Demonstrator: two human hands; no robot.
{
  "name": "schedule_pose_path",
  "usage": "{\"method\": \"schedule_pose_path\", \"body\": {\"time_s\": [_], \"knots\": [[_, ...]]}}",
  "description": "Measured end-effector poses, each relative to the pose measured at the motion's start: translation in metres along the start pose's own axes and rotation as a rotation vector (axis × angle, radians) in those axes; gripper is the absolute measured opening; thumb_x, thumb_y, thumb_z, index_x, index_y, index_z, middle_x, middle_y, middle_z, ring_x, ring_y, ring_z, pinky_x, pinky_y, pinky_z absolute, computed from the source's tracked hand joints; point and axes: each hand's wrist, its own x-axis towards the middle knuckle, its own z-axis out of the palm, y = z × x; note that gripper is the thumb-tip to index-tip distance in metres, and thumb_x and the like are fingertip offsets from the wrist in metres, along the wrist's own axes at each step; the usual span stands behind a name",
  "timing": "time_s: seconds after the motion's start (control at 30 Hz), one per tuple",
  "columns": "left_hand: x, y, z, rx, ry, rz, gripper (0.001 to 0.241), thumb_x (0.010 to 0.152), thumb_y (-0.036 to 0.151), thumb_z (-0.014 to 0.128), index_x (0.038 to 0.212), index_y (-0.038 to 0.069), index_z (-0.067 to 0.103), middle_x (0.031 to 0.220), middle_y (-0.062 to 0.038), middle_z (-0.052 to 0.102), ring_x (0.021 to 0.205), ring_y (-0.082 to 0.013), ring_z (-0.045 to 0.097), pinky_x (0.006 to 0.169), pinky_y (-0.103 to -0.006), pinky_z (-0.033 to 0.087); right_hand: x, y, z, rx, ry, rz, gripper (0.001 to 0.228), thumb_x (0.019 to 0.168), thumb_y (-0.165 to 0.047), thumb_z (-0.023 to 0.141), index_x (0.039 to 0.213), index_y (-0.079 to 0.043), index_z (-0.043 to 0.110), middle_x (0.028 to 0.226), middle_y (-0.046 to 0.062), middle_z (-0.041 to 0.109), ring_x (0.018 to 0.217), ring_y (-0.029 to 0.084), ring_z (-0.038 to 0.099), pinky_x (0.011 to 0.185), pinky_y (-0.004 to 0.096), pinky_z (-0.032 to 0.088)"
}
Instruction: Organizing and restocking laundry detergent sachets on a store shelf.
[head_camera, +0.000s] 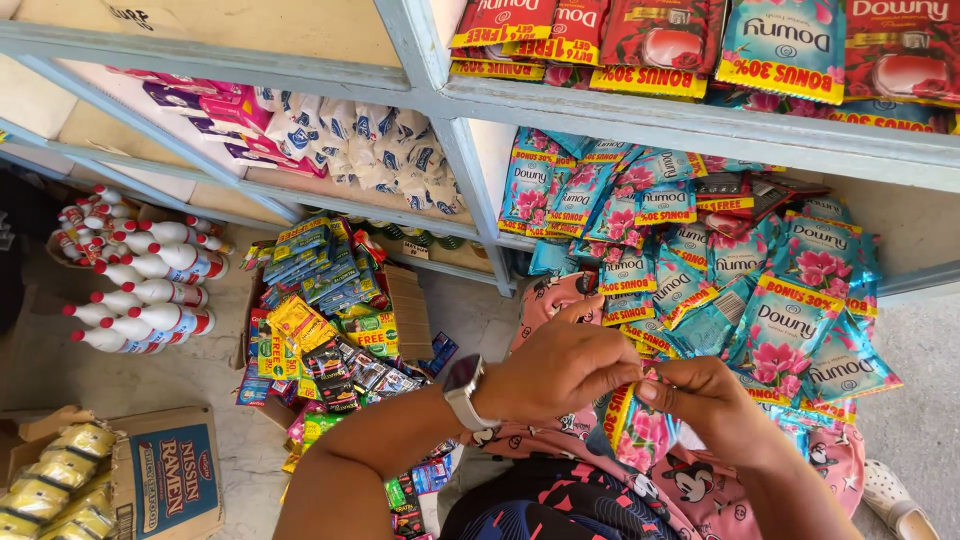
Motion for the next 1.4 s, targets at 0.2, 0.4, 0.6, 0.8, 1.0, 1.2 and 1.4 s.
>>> {"method": "schedule_pose_path", "body": {"time_s": [0.2, 0.4, 0.6, 0.8, 1.0, 1.2, 1.4], "knots": [[0.024, -0.009, -0.03, -0.367, -0.559, -0.167, 0.057, 0.084, 0.059, 0.069, 0.102, 0.005, 0.067, 0.091, -0.008, 0.069, 0.079, -0.0246, 0.069, 0.069, -0.0402, 0.051, 0.001, -0.078, 0.018, -0.416, -0.283, 0.146, 0.033, 0.087, -0.022, 0.079, 0.066, 0.001, 0.068, 0.056, -0.004, 0.043, 0.056, 0.005, 0.036, 0.048, 0.034, 0.03], [0.028, -0.027, -0.005, -0.12, -0.962, -0.123, 0.068, 0.083, 0.068, 0.066, 0.075, 0.001, 0.067, 0.065, -0.017, 0.061, 0.057, -0.0316, 0.06, 0.056, -0.0458, 0.042, 0.0, -0.125, 0.049, -0.762, -0.325, 0.464, 0.033, 0.087, -0.026, 0.082, 0.072, 0.0, 0.069, 0.052, 0.006, 0.048, 0.05, 0.012, 0.043, 0.049, 0.037, 0.034], [0.04, -0.016, -0.023, -0.103, -0.788, -0.034, 0.055, 0.09, 0.057, 0.067, 0.073, 0.005, 0.07, 0.066, -0.014, 0.061, 0.059, -0.0307, 0.059, 0.057, -0.0464, 0.037, -0.002, -0.107, 0.033, -0.776, -0.219, 0.112, 0.023, 0.082, -0.021, 0.079, 0.079, 0.0, 0.071, 0.056, 0.01, 0.061, 0.051, 0.013, 0.054, 0.051, 0.037, 0.046], [0.039, -0.023, -0.028, -0.222, -0.541, 0.041, 0.032, 0.093, 0.042, 0.067, 0.089, 0.012, 0.077, 0.08, -0.006, 0.07, 0.074, -0.0272, 0.067, 0.063, -0.0425, 0.045, -0.002, -0.104, 0.026, -0.671, -0.074, -0.025, 0.018, 0.081, -0.015, 0.074, 0.095, -0.008, 0.082, 0.069, 0.005, 0.082, 0.059, 0.008, 0.073, 0.056, 0.03, 0.056], [0.052, -0.012, -0.036, -0.078, -0.782, -0.215, 0.051, 0.067, 0.056, 0.081, 0.091, 0.012, 0.075, 0.067, -0.011, 0.068, 0.062, -0.0291, 0.069, 0.056, -0.0458, 0.047, 0.003, -0.113, 0.031, -0.678, -0.106, 0.023, 0.02, 0.076, -0.018, 0.078, 0.092, -0.007, 0.083, 0.061, 0.007, 0.077, 0.053, 0.01, 0.064, 0.051, 0.033, 0.052], [0.02, -0.008, -0.01, -0.055, -0.742, -0.042, 0.04, 0.067, 0.055, 0.08, 0.085, 0.019, 0.08, 0.07, -0.007, 0.07, 0.07, -0.0288, 0.07, 0.063, -0.0453, 0.049, 0.006, -0.11, 0.053, -0.739, -0.382, 0.289, 0.031, 0.075, -0.032, 0.088, 0.079, -0.003, 0.078, 0.053, 0.009, 0.066, 0.048, 0.009, 0.056, 0.048, 0.036, 0.041], [0.012, 0.004, -0.01, -0.018, -0.75, 0.082, 0.034, 0.071, 0.049, 0.08, 0.087, 0.019, 0.078, 0.071, 0.0, 0.069, 0.073, -0.0243, 0.067, 0.085, -0.0422, 0.045, -0.003, -0.088, 0.052, -0.797, -0.462, 0.24, 0.035, 0.082, -0.033, 0.085, 0.078, 0.0, 0.074, 0.055, 0.012, 0.059, 0.05, 0.013, 0.052, 0.051, 0.036, 0.041]]}}
